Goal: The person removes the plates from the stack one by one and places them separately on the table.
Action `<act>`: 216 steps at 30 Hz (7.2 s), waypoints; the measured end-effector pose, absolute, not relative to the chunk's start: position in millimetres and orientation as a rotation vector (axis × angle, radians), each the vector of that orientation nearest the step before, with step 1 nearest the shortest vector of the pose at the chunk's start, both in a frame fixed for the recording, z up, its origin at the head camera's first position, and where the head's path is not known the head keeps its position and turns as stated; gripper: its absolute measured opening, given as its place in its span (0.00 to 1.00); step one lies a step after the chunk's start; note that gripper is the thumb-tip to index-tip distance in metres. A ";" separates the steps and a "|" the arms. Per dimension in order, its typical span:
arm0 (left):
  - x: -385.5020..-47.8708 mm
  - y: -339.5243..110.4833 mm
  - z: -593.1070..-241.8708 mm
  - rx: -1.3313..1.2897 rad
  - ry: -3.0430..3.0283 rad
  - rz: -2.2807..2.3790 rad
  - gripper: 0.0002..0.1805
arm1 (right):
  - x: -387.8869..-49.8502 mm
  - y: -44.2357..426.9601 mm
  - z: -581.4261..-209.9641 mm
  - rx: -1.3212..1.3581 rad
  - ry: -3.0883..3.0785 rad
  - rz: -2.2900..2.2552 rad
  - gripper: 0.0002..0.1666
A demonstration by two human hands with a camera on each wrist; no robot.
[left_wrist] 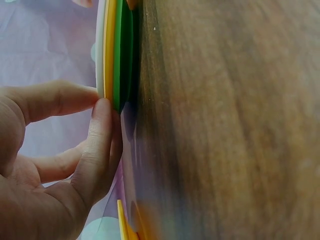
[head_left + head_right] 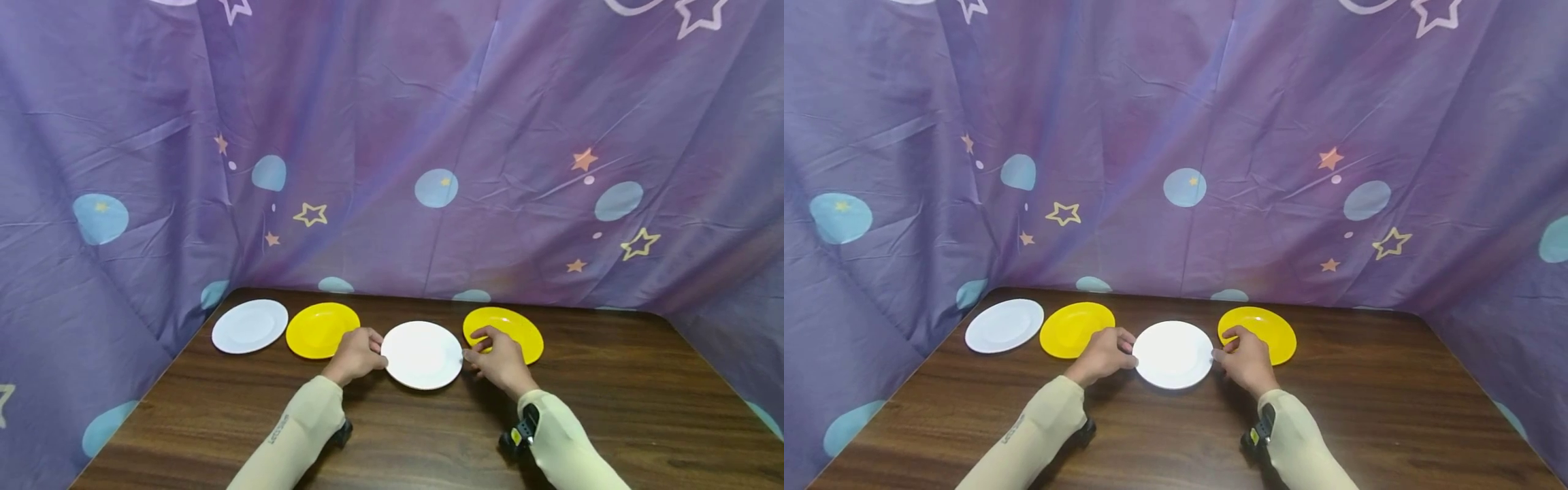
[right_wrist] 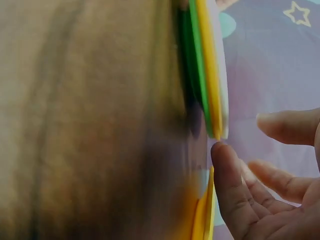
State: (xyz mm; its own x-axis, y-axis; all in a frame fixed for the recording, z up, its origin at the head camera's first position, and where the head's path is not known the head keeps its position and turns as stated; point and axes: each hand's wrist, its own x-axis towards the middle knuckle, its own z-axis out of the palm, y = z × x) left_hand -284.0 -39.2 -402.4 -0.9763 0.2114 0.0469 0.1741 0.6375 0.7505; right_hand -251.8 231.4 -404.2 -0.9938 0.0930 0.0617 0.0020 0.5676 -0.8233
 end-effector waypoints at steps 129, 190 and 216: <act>-284.2 -33.6 -399.9 0.306 2.772 1.142 0.11 | -229.1 280.7 -405.5 -0.268 -2.645 1.646 0.31; -283.9 -36.9 -399.0 0.380 2.810 1.127 0.11 | -216.1 370.4 -402.7 -0.369 -2.660 1.511 0.38; -284.5 -36.3 -402.6 0.437 2.823 1.119 0.12 | -219.4 410.6 -407.8 -0.625 -2.462 1.596 0.39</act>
State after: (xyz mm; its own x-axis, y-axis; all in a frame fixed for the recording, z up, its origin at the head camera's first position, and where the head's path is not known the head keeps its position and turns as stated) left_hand -284.5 -36.3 -402.6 -0.9568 0.2886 0.0367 0.2354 0.6936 0.6808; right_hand -219.4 410.6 -407.8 -0.9036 0.4155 -0.1045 0.2650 0.3504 -0.8983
